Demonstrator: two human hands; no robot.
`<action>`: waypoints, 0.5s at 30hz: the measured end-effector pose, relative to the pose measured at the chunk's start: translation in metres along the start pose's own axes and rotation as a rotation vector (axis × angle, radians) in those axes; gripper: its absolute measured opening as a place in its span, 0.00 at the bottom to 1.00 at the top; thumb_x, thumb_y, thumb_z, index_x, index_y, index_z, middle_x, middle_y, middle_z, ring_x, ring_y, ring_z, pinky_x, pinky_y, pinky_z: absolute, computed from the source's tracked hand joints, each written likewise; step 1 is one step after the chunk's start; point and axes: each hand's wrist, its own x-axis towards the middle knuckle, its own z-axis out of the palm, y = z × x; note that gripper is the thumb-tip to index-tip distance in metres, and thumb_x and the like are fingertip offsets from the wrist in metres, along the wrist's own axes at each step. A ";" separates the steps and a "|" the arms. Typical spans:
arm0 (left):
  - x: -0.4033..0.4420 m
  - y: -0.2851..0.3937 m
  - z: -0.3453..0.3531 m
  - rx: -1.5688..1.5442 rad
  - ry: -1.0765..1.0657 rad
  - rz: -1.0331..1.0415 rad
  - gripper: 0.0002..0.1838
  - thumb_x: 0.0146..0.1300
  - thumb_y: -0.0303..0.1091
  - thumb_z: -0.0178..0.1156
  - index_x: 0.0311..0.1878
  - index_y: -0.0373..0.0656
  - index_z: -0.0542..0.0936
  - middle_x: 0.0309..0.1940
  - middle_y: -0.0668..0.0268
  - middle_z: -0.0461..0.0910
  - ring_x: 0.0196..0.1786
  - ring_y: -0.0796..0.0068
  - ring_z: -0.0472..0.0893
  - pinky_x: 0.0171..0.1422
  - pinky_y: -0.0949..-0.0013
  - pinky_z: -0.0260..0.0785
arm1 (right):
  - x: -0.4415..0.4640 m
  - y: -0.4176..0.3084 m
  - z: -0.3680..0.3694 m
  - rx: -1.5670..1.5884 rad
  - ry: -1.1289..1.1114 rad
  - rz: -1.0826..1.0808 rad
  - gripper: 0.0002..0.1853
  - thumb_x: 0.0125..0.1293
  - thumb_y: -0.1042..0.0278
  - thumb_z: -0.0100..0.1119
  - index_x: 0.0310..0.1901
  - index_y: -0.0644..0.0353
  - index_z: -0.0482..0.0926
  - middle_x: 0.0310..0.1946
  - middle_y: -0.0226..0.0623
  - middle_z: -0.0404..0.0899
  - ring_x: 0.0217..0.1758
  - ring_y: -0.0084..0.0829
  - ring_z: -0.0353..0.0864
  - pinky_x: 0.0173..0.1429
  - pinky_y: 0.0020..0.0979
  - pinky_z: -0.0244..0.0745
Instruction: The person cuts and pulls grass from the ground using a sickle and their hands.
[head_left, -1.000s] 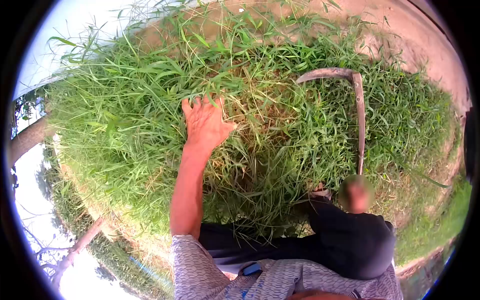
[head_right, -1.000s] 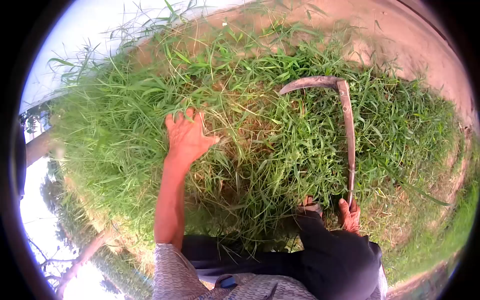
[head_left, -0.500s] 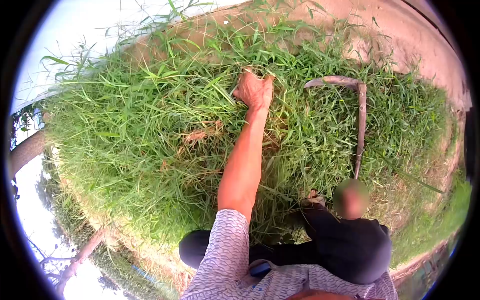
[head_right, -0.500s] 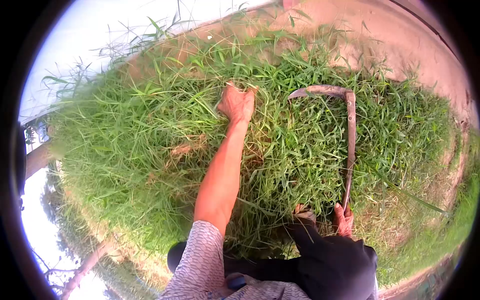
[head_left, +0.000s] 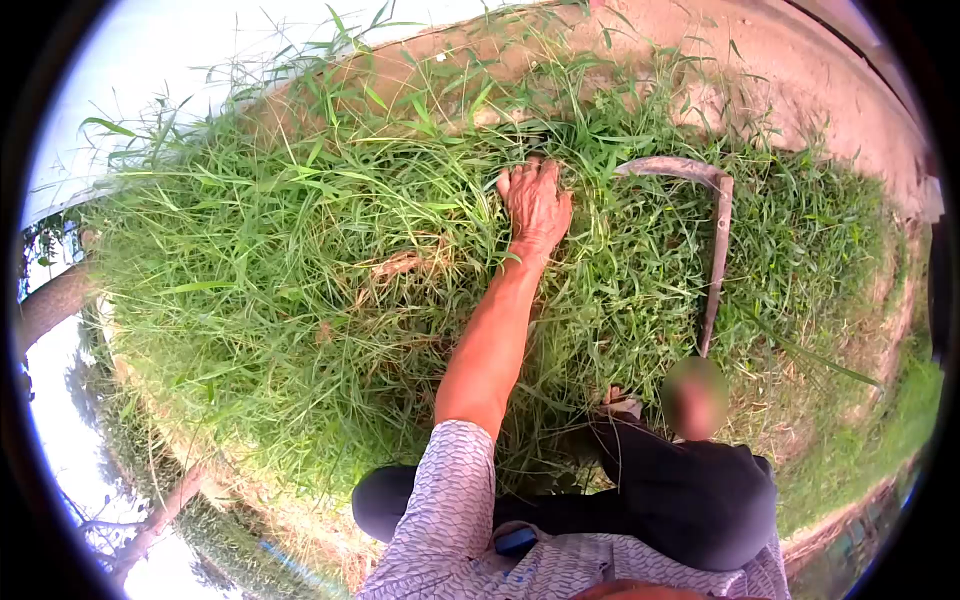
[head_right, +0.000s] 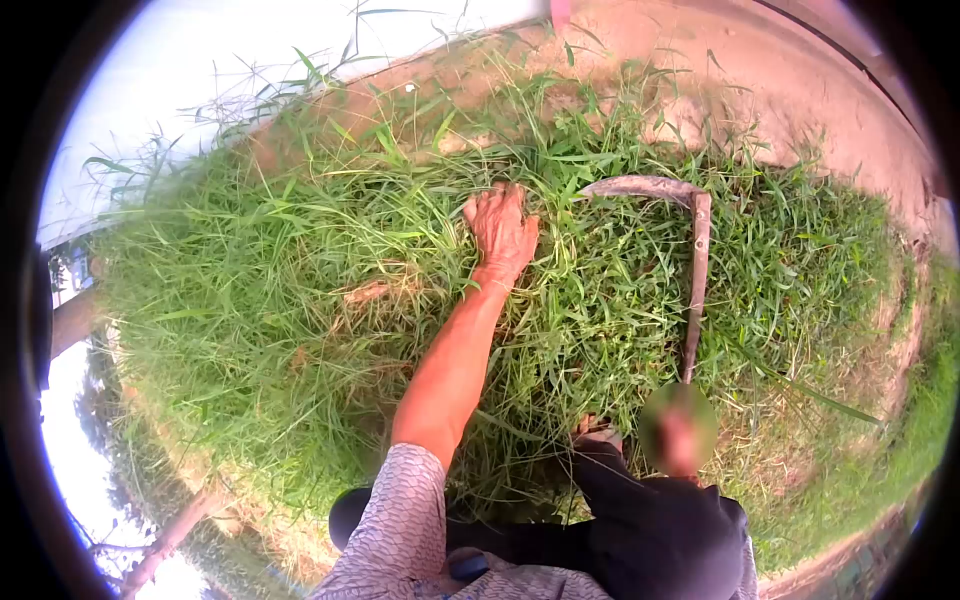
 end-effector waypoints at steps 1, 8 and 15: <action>0.000 0.001 0.005 -0.035 -0.003 -0.042 0.21 0.49 0.34 0.66 0.47 0.40 0.77 0.45 0.48 0.79 0.52 0.51 0.76 0.64 0.49 0.54 | 0.003 -0.022 0.000 -0.478 0.023 -0.060 0.20 0.77 0.65 0.40 0.67 0.58 0.63 0.62 0.41 0.68 0.61 0.33 0.71 0.68 0.35 0.65; -0.014 -0.019 0.001 -0.735 -0.318 -0.344 0.22 0.65 0.27 0.52 0.63 0.32 0.68 0.49 0.58 0.79 0.49 0.70 0.79 0.54 0.70 0.72 | -0.003 0.057 -0.021 -1.050 0.040 -0.190 0.19 0.76 0.64 0.43 0.64 0.59 0.67 0.57 0.41 0.72 0.58 0.33 0.74 0.66 0.35 0.67; -0.214 -0.080 -0.016 -1.702 -0.524 -0.444 0.33 0.63 0.53 0.61 0.62 0.38 0.70 0.59 0.54 0.74 0.62 0.61 0.73 0.68 0.64 0.62 | 0.030 -0.139 0.042 -1.025 0.226 -0.622 0.12 0.68 0.69 0.51 0.52 0.59 0.74 0.45 0.40 0.76 0.44 0.36 0.77 0.48 0.34 0.73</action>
